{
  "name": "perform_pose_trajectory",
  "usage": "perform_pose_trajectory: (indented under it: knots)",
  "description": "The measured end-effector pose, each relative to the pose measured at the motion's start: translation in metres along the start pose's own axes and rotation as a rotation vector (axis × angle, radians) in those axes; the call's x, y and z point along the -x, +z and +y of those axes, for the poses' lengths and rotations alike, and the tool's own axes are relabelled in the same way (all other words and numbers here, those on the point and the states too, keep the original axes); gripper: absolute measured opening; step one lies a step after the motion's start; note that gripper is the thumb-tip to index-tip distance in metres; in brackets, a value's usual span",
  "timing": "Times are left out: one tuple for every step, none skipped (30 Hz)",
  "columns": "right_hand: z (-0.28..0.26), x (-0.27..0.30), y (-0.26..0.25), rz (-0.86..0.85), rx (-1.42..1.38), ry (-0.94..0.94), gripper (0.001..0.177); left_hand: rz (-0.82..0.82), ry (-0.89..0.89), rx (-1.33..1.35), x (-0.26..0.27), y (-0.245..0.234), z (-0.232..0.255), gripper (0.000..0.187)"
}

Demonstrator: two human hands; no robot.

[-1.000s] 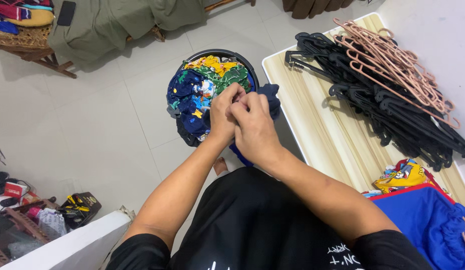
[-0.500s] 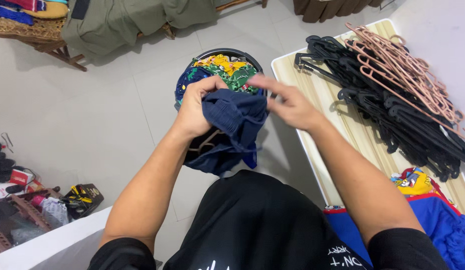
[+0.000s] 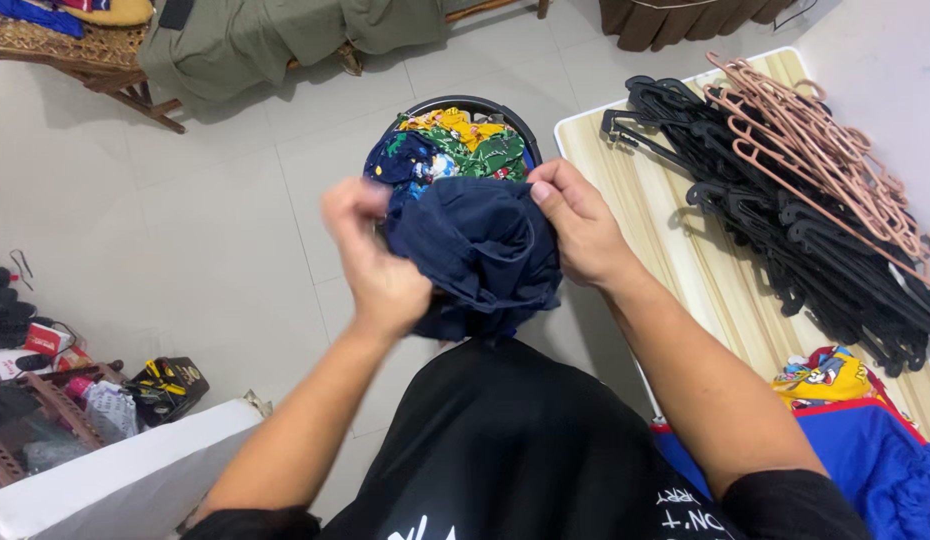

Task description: The person takes children's clothing items from a pile on a stool, places them on hangers, and lays them on a white plastic storage bin. The items include a turquoise Winnie the Pooh shirt, a black Spider-Man shirt, a yellow Tom and Jerry shirt, blue pants, and dark blue shorts.

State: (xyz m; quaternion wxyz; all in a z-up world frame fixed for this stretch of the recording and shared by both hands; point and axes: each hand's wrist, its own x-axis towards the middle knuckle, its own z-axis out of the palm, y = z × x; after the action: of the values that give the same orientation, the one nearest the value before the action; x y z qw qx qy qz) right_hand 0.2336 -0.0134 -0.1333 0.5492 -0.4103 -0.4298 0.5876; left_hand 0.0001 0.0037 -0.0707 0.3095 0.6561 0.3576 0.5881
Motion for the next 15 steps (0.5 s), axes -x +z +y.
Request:
perform_pose_trajectory:
  knots:
    - [0.002,0.001,0.003,0.037,-0.049,-0.008,0.011,0.086,-0.029,0.102,0.012,0.007,-0.008,0.045]
    - [0.003,0.001,0.006,0.074,-0.098,-0.017,0.011,0.172,-0.059,0.204,0.023,0.011,-0.017,0.046]
    - [0.003,0.002,0.007,0.085,-0.121,-0.039,0.011,0.120,-0.279,0.134,0.034,0.011,-0.026,0.036]
    - [0.003,0.003,0.009,0.095,-0.144,-0.061,0.011,0.067,-0.498,0.062,0.042,0.011,-0.033,0.028]
    - [0.002,0.003,0.010,0.104,-0.166,-0.085,0.011,-0.005,-0.541,0.060,0.046,0.010,-0.037,0.025]
    - [0.000,0.002,0.010,0.096,-0.182,-0.079,0.010,-0.078,-0.582,0.054,0.047,0.009,-0.039,0.023]
    - [-0.001,0.002,0.011,0.088,-0.199,-0.070,0.010,-0.168,-0.450,0.118,0.046,0.007,-0.037,0.032]
    - [-0.002,0.002,0.011,0.080,-0.215,-0.062,0.010,-0.255,-0.315,0.180,0.041,0.006,-0.034,0.043]
    - [-0.003,0.001,0.010,0.069,-0.226,-0.043,0.011,-0.304,-0.201,0.079,0.031,0.005,-0.033,0.047]
    - [-0.006,0.001,0.008,0.057,-0.238,-0.024,0.011,-0.353,-0.086,-0.022,0.019,0.002,-0.032,0.052]
    - [-0.008,0.000,0.006,0.046,-0.249,-0.007,0.011,-0.402,0.030,-0.124,0.011,0.001,-0.029,0.056]
    - [-0.010,0.000,0.005,0.039,-0.250,-0.010,0.012,-0.411,0.036,-0.099,0.006,0.000,-0.025,0.053]
    - [-0.011,0.000,0.004,0.035,-0.253,-0.012,0.012,-0.422,0.041,-0.074,0.003,-0.001,-0.021,0.050]
    - [-0.012,0.000,0.004,0.032,-0.256,-0.015,0.012,-0.434,0.045,-0.048,0.000,-0.001,-0.018,0.047]
    - [-0.012,0.000,0.003,0.043,-0.250,-0.020,0.013,-0.460,0.030,-0.063,-0.001,-0.001,-0.016,0.045]
